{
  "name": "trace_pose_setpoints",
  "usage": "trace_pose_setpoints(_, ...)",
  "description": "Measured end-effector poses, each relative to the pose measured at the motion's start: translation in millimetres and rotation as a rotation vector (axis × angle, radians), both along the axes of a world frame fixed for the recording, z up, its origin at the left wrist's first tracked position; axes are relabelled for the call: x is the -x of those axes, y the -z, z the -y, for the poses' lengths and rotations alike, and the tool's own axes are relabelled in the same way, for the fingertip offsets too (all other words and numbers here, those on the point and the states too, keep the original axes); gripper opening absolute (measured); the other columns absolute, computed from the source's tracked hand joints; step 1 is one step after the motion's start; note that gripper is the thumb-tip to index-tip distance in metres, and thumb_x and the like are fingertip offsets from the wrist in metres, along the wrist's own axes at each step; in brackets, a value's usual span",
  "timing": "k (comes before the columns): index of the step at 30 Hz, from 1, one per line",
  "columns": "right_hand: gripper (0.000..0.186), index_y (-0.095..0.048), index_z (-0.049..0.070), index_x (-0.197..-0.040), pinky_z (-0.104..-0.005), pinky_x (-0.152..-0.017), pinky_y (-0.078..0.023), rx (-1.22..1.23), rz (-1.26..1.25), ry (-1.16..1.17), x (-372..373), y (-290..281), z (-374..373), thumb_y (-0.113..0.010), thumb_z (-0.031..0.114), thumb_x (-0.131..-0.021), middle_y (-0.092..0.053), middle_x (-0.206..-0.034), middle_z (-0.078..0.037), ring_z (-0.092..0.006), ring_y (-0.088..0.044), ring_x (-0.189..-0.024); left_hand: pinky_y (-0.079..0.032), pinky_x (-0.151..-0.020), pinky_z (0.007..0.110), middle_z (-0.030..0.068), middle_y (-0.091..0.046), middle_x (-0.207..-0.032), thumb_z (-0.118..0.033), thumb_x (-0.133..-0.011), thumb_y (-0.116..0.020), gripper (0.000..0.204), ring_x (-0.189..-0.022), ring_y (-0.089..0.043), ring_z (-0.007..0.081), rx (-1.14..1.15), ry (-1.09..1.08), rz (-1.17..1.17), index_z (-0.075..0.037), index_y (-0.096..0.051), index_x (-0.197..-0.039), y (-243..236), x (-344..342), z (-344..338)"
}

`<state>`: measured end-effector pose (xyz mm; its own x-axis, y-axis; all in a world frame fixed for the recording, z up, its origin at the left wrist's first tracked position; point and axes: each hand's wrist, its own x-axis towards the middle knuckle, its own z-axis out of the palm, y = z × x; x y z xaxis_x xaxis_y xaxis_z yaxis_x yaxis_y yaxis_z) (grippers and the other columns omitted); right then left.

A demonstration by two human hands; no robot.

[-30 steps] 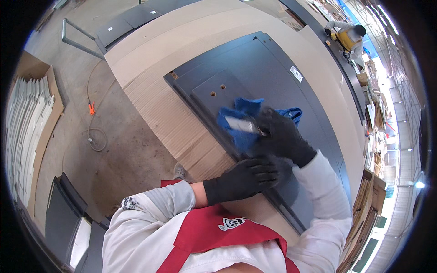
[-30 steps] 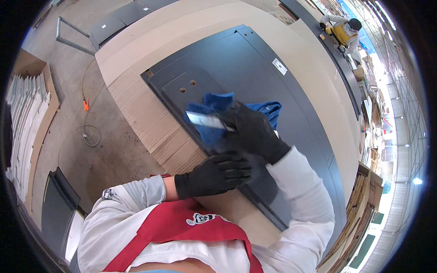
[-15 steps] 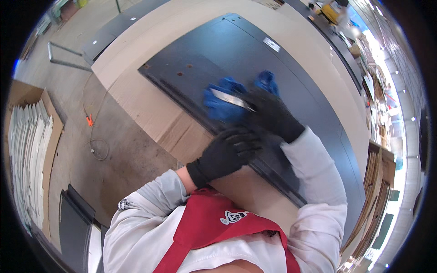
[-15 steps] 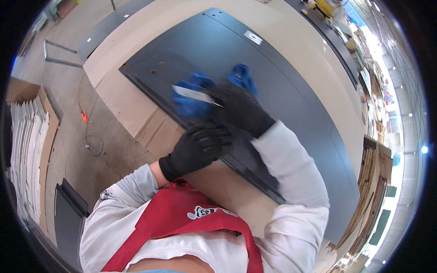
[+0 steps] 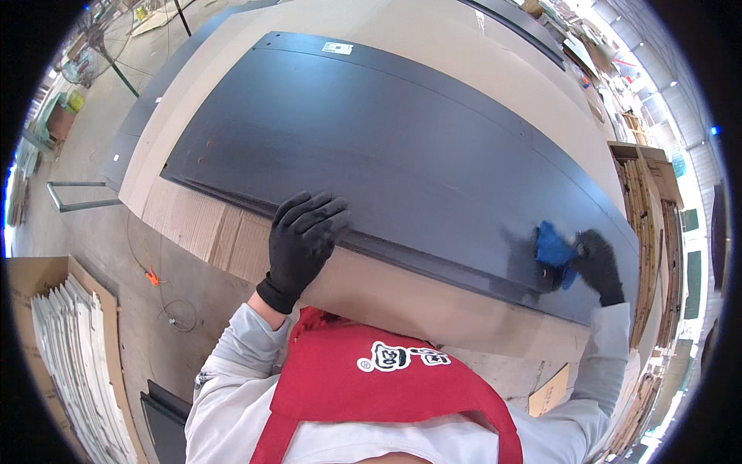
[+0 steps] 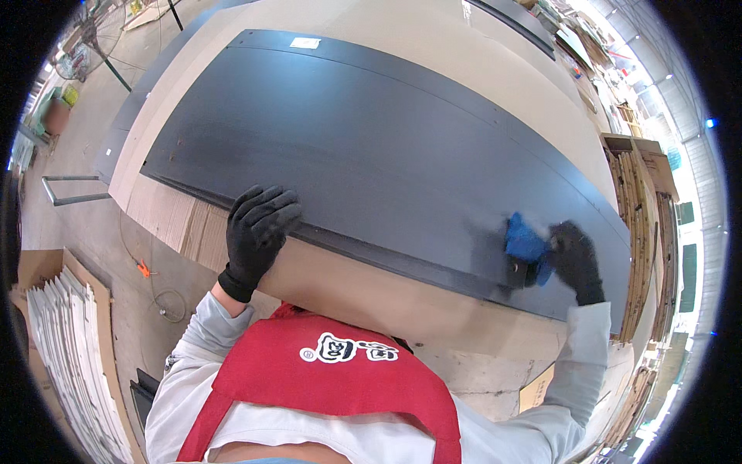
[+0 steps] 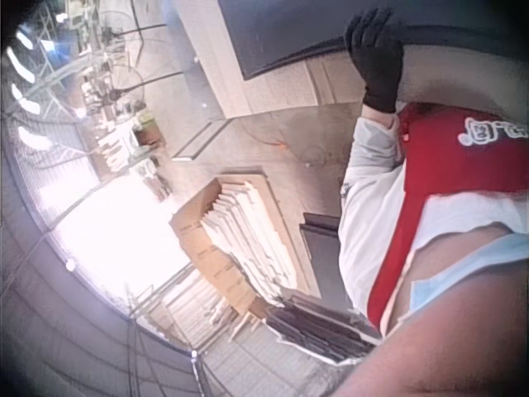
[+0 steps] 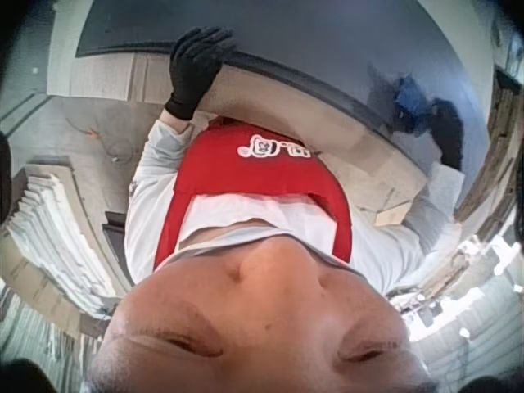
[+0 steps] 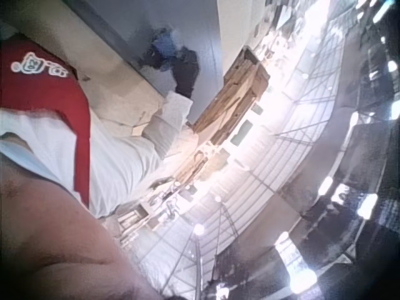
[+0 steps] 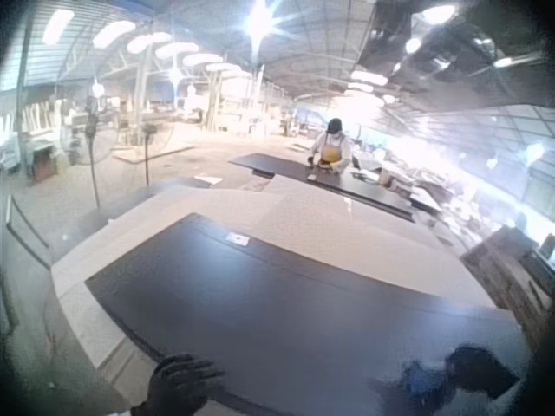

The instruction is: The person marks a dark gray panel with a marker, then uses a utility knife to trim and score its edges. They wipe the panel with a blue cloth and continue cutting along marked lines, handling the panel and tools throughout.

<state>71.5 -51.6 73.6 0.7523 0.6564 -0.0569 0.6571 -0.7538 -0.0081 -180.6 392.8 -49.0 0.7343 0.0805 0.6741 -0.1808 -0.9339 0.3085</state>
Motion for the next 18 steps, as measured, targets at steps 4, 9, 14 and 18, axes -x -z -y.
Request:
trace_pose_setpoints(4, 0.030, -0.062, 0.003, -0.101, -0.0410, -0.078, -0.047, -0.371, -0.022, 0.255, -36, -5, -9, -0.065, 0.012, -0.073, -0.062, -0.095, -0.018, -0.0356, -0.060, -0.084, -0.041, -0.095, 0.043, 0.0056, -0.065, -0.110, -0.014, -0.077, -0.061, 0.024, -0.107, -0.059, 0.0262, 0.004, -0.064, -0.043, -0.012, -0.066, -0.100, 1, -6, 23)
trace_pose_setpoints(9, 0.054, -0.054, 0.005, -0.123, -0.0426, -0.091, -0.043, -0.090, 0.200, 0.334, -88, 39, 45, -0.068, 0.027, -0.076, -0.059, -0.113, -0.020, -0.0377, -0.055, -0.104, -0.039, -0.098, 0.043, 0.0089, -0.061, -0.118, -0.018, -0.075, -0.062, 0.032, -0.115, -0.053, 0.0259, -0.021, -0.160, -0.113, -0.012, -0.064, -0.107, 1, -13, 79)
trace_pose_setpoints(14, 0.067, -0.040, 0.004, -0.136, -0.0404, -0.096, -0.041, -0.204, 0.407, 0.353, -82, 48, 91, -0.068, 0.030, -0.081, -0.050, -0.127, -0.019, -0.0323, -0.050, -0.114, -0.039, -0.097, 0.042, 0.0154, -0.061, -0.110, -0.010, -0.083, -0.059, 0.030, -0.108, -0.055, 0.0312, 0.213, -0.044, -0.134, -0.007, -0.061, -0.113, -13, 24, 64)
trace_pose_setpoints(18, 0.052, -0.042, 0.005, -0.135, -0.0220, -0.065, -0.047, -1.404, -0.988, 0.272, 15, 24, 52, -0.058, 0.029, -0.092, -0.061, -0.099, -0.007, -0.0121, -0.057, -0.074, -0.040, -0.100, 0.034, 0.0148, -0.056, -0.125, -0.015, -0.092, -0.054, 0.032, -0.116, -0.053, 0.0273, 0.206, -0.570, -0.146, -0.002, -0.055, -0.122, -43, 85, -11)
